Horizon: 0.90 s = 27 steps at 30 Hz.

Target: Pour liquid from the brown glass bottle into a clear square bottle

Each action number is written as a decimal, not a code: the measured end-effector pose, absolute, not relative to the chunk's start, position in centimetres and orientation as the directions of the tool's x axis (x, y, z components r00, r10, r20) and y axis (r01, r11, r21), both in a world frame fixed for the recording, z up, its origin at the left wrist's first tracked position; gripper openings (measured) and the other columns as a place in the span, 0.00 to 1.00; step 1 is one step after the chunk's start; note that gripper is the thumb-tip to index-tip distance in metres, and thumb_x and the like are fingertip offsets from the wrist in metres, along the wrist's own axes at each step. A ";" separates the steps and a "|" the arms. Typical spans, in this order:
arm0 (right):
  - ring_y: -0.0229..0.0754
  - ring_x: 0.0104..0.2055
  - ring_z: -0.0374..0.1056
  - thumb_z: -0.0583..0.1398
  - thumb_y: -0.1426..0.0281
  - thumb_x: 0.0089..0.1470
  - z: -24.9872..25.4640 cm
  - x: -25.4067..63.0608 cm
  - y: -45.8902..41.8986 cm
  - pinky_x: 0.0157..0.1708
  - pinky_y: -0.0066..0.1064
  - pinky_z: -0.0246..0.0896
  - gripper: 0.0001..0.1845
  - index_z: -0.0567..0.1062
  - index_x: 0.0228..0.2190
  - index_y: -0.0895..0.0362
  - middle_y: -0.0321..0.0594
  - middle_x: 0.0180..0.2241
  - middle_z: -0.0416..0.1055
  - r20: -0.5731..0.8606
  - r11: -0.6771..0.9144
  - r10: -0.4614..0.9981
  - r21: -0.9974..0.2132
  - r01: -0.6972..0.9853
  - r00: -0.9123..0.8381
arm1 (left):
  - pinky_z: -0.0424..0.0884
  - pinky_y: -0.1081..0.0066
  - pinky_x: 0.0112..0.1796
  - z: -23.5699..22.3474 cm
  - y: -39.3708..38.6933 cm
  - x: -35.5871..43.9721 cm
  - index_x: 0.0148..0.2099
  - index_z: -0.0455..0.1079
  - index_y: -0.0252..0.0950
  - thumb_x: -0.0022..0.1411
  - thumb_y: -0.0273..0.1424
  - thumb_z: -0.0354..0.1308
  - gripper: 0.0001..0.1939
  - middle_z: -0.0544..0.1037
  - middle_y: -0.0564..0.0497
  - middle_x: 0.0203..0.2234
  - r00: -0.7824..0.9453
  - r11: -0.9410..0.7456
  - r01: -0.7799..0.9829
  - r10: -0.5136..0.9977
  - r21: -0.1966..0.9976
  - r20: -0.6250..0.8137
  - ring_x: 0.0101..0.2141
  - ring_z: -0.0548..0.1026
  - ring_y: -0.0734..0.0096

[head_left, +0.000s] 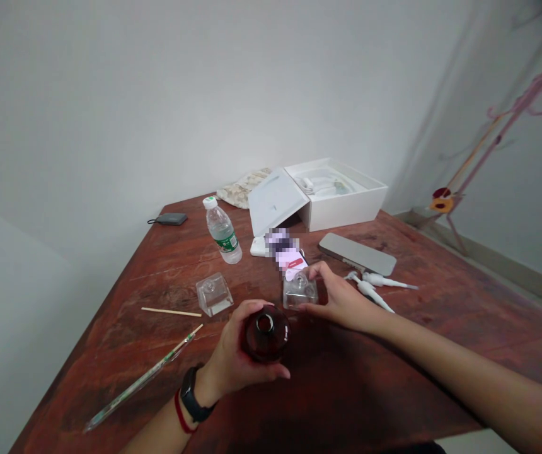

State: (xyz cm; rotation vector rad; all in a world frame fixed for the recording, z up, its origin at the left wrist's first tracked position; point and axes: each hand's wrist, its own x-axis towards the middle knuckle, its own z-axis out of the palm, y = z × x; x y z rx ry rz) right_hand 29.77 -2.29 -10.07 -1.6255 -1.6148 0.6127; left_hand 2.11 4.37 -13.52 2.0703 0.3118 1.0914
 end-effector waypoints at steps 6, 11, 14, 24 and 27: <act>0.49 0.38 0.72 0.73 0.59 0.49 -10.7 29.9 -2.2 0.39 0.41 0.66 0.27 0.64 0.41 0.51 0.40 0.39 0.76 0.214 0.123 0.974 -0.781 0.613 0.076 | 0.74 0.47 0.57 -13.0 4.2 2.1 0.69 0.59 0.45 0.54 0.59 0.74 0.49 0.72 0.38 0.57 0.633 -0.661 -0.109 0.530 0.742 0.565 0.57 0.76 0.45; 0.48 0.37 0.72 0.73 0.60 0.49 -10.8 29.8 -2.1 0.39 0.41 0.66 0.28 0.64 0.42 0.51 0.38 0.38 0.75 0.175 0.097 0.982 -0.776 0.623 0.066 | 0.74 0.49 0.57 -12.6 4.2 2.2 0.70 0.57 0.45 0.56 0.58 0.73 0.48 0.72 0.40 0.57 0.644 -0.665 -0.129 0.508 0.736 0.572 0.55 0.77 0.48; 0.50 0.40 0.73 0.74 0.61 0.48 -10.7 29.8 -2.2 0.42 0.42 0.68 0.28 0.65 0.43 0.51 0.41 0.42 0.75 0.201 0.131 0.978 -0.790 0.599 0.051 | 0.74 0.50 0.57 -12.6 4.2 2.3 0.69 0.57 0.45 0.56 0.58 0.73 0.48 0.72 0.40 0.57 0.641 -0.663 -0.144 0.503 0.735 0.580 0.55 0.77 0.49; 0.59 0.62 0.71 0.71 0.53 0.57 -9.9 30.7 -2.1 0.64 0.57 0.63 0.27 0.78 0.54 0.49 0.48 0.58 0.75 0.447 0.388 0.893 -0.726 0.568 -0.039 | 0.73 0.47 0.58 -13.2 4.3 2.3 0.69 0.56 0.46 0.55 0.57 0.74 0.49 0.71 0.39 0.58 0.646 -0.642 -0.154 0.511 0.752 0.568 0.56 0.77 0.47; 0.58 0.58 0.74 0.61 0.50 0.67 -9.7 30.9 -2.3 0.60 0.55 0.67 0.19 0.85 0.45 0.47 0.46 0.56 0.78 0.499 0.401 0.866 -0.730 0.554 0.031 | 0.73 0.47 0.59 -13.1 4.2 2.2 0.70 0.56 0.45 0.56 0.57 0.74 0.49 0.71 0.39 0.58 0.652 -0.632 -0.147 0.517 0.761 0.555 0.57 0.76 0.47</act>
